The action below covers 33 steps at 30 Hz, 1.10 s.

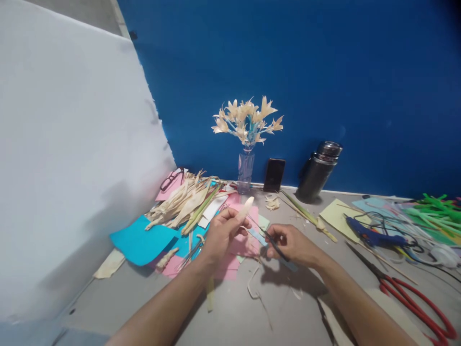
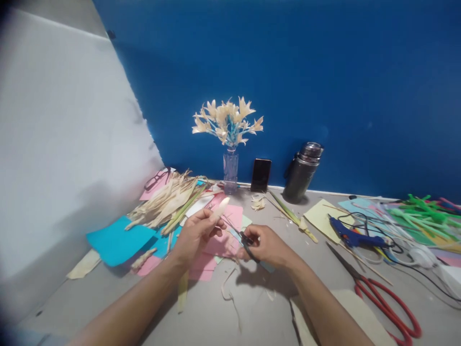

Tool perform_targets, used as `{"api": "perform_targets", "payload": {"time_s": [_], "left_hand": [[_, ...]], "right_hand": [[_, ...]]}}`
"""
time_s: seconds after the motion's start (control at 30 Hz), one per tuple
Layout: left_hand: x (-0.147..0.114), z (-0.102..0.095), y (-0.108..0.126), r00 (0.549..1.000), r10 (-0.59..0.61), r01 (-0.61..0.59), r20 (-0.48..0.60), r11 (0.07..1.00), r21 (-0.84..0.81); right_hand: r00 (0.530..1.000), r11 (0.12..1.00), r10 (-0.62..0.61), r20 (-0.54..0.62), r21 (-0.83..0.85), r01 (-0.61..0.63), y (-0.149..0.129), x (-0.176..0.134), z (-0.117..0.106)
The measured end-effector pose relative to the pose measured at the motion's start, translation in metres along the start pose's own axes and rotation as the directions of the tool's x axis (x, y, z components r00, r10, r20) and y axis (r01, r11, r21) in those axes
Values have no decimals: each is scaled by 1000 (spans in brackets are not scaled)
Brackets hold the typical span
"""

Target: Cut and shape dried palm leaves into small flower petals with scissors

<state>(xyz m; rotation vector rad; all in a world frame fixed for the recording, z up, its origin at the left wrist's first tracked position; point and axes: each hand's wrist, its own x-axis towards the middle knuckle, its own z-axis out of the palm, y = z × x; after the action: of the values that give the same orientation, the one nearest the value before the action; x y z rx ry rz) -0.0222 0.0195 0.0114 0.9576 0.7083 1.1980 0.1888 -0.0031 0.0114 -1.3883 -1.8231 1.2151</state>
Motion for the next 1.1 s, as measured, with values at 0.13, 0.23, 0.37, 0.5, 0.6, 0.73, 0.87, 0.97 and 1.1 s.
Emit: {"api": "perform_targets", "payload": {"time_s": [0.13, 0.23, 0.37, 0.5, 0.6, 0.73, 0.87, 0.97, 1.1], "left_hand": [[-2, 2, -1, 1000, -16, 16, 0, 998, 65], [-2, 3, 0, 1000, -25, 25, 5, 996, 86], [-2, 3, -1, 1000, -27, 26, 15, 993, 112], [-2, 3, 1, 998, -48, 43, 32, 988, 148], [2, -3, 4, 995, -100, 94, 29, 982, 164], [11, -13, 7, 999, -44, 48, -19, 958, 283], [14, -16, 5, 997, -73, 61, 13, 906, 418], [13, -13, 0, 994, -102, 65, 49, 872, 485], [13, -12, -5, 1000, 0, 13, -24, 848, 530]], "right_hand": [[999, 998, 19, 32, 55, -21, -5, 0, 5], [999, 997, 30, 24, 71, -32, -4, 0, 5], [999, 999, 10, 31, 50, -12, -1, 0, 4], [1000, 1000, 14, 12, -22, -14, 4, 0, 2], [1000, 992, 16, -19, -124, -18, 6, 1, 2], [1000, 951, -16, -17, -309, 10, 7, 0, 4], [1000, 889, -28, 13, -457, 31, 5, -1, 6], [1000, 822, 1, 14, -569, 7, 4, -1, 6], [999, 687, 15, -38, -726, -38, 5, 0, 4]]}}
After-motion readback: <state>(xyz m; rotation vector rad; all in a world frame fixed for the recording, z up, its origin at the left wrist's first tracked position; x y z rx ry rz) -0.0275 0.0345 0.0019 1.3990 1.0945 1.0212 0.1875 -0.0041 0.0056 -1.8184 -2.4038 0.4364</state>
